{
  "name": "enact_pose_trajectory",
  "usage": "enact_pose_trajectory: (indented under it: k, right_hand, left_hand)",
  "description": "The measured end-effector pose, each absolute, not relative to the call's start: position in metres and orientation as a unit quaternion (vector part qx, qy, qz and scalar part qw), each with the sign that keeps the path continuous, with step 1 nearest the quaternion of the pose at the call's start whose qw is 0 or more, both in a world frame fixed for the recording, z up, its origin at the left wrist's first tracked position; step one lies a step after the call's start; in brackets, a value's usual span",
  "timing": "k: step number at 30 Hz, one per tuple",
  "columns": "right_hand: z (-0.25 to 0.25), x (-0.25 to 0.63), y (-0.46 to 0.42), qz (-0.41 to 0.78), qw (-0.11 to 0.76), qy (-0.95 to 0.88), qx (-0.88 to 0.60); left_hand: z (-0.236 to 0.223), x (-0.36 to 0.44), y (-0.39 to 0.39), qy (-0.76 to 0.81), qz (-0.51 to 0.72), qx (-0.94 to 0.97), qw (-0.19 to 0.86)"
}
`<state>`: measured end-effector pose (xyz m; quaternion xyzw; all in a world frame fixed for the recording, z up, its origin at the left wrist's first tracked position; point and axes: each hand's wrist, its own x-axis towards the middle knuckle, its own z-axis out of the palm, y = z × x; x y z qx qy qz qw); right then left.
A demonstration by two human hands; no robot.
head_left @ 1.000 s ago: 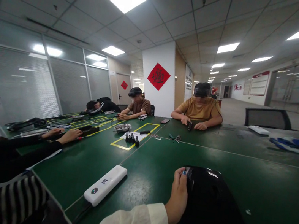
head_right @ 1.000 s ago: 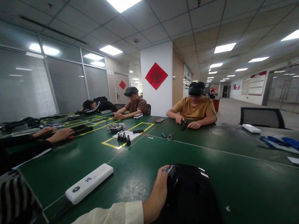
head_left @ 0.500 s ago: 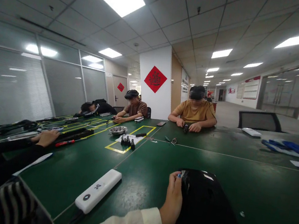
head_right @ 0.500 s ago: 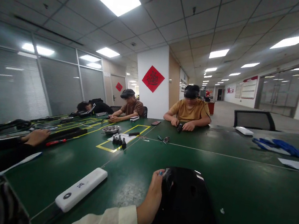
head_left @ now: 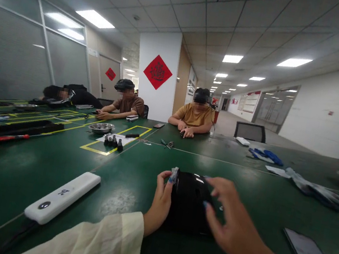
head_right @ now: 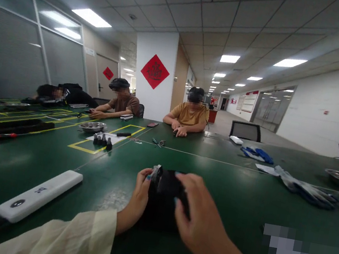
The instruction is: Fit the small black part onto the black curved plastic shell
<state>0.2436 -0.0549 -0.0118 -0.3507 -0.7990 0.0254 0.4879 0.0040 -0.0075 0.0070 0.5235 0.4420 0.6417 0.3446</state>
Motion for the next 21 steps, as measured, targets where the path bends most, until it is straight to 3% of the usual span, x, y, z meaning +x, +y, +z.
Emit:
enact_pose_trajectory:
  k: [2,4,11,15,18,21]
  right_hand:
    - [0.042,0.182,-0.043,-0.020,0.388,-0.862,-0.326]
    - [0.053,0.146,-0.036,-0.039,0.338,-0.887,-0.311]
    - [0.005,0.149,-0.015,-0.036,0.433,-0.866,-0.246]
    - [0.012,0.159,-0.007,0.124,0.543,-0.783,-0.275]
    - [0.014,0.163,0.006,0.294,0.614,-0.659,-0.319]
    - [0.014,0.169,0.021,0.466,0.652,-0.517,-0.300]
  left_hand:
    - [0.007,0.005,-0.011,0.415,0.632,0.536,0.376]
    - [0.005,0.005,-0.014,0.392,0.613,0.554,0.404]
    - [-0.003,-0.005,-0.020,0.325,0.550,0.629,0.443]
    - [0.000,-0.005,-0.008,0.304,0.564,0.594,0.486]
    - [0.004,-0.011,0.006,0.416,0.580,0.613,0.339]
    - [0.001,-0.022,0.017,0.554,0.505,0.633,0.193]
